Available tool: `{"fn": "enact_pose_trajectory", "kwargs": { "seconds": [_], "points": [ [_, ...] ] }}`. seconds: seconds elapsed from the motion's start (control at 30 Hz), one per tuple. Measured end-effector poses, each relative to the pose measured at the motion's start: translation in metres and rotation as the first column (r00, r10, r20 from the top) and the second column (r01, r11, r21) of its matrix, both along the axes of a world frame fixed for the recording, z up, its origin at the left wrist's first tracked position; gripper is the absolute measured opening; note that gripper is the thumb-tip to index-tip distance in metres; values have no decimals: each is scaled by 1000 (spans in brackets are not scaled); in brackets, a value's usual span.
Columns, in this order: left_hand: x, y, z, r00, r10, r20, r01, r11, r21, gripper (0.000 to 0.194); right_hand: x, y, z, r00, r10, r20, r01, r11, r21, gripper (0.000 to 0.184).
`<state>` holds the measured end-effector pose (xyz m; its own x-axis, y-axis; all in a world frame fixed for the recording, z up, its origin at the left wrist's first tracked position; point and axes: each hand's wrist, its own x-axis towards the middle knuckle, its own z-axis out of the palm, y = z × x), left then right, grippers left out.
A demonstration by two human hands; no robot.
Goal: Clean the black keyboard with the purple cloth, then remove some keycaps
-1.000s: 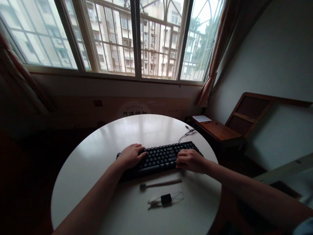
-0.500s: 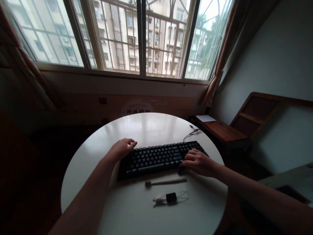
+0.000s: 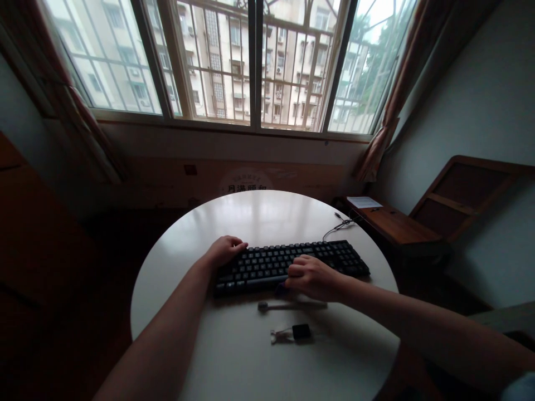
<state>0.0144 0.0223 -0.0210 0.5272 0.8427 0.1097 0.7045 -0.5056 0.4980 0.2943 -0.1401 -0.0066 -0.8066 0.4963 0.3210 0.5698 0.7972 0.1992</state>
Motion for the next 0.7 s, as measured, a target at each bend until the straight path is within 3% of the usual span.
{"fn": "enact_pose_trajectory", "kwargs": {
  "seconds": [0.47,0.7],
  "points": [
    [3,-4,-3,999,17,-30,-16,999,30,42,-97,37,16,981,193,20,-192,980,-50,16],
    [1,2,-4,1000,28,10,-27,999,-16,40,-148,50,9,969,244,-36,-245,969,-41,18]
  ]
}}
